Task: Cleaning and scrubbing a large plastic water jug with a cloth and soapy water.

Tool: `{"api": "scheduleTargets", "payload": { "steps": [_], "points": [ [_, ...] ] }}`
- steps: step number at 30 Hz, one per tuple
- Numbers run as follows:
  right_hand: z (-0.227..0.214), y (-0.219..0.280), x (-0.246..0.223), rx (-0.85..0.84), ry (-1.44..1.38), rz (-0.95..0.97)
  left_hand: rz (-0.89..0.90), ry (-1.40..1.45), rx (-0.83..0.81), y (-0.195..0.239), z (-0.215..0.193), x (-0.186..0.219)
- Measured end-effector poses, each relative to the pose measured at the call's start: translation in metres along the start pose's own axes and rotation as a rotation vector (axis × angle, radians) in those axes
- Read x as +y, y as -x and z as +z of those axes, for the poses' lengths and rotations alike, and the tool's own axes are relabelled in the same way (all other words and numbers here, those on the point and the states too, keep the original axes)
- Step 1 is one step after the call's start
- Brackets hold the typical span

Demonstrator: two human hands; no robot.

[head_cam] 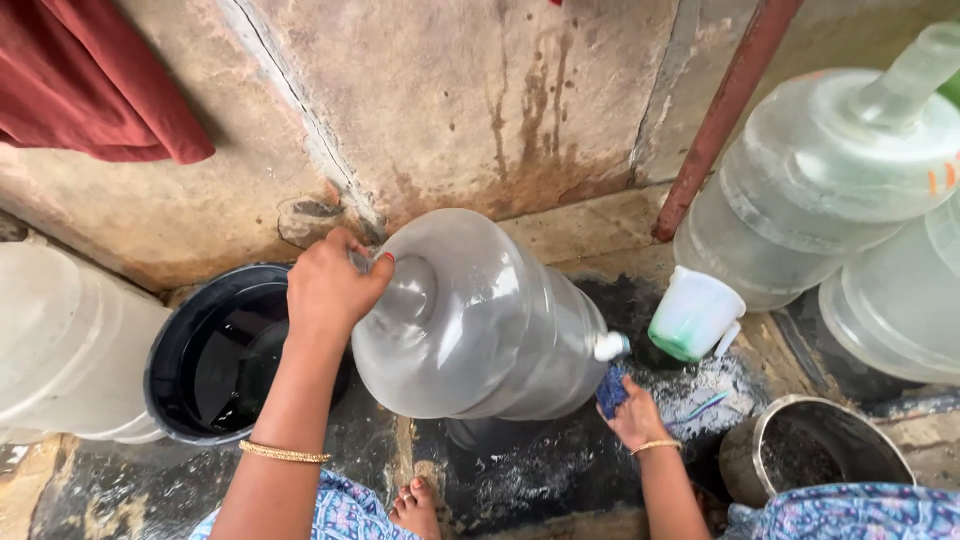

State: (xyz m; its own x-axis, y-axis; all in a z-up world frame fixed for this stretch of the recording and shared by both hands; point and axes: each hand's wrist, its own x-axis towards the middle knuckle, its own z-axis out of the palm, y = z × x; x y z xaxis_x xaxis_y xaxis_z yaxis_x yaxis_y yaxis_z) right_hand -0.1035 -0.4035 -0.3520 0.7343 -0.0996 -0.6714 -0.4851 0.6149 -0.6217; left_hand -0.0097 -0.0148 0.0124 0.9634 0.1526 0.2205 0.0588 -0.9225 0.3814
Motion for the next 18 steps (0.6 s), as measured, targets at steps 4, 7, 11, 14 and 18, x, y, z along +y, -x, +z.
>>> {"api": "scheduleTargets", "payload": {
  "steps": [4,7,11,14,18],
  "points": [
    [-0.007,-0.046,0.012,-0.100,-0.151,-0.132,-0.044,-0.051,0.001,-0.008,-0.001,-0.004],
    [0.027,-0.042,0.012,-0.114,-0.147,-0.313,-0.133,-0.025,-0.075,-0.010,-0.010,-0.007],
    [0.103,0.009,0.025,0.101,0.181,-0.422,-0.127,-0.128,-0.125,-0.016,-0.018,-0.020],
    [0.107,0.016,0.045,0.250,0.454,-0.612,-0.134,-0.142,-0.172,-0.021,-0.020,-0.038],
    [0.084,0.014,0.039,0.242,0.469,-0.534,-0.159,-0.107,-0.164,-0.022,-0.023,-0.045]
  ]
}}
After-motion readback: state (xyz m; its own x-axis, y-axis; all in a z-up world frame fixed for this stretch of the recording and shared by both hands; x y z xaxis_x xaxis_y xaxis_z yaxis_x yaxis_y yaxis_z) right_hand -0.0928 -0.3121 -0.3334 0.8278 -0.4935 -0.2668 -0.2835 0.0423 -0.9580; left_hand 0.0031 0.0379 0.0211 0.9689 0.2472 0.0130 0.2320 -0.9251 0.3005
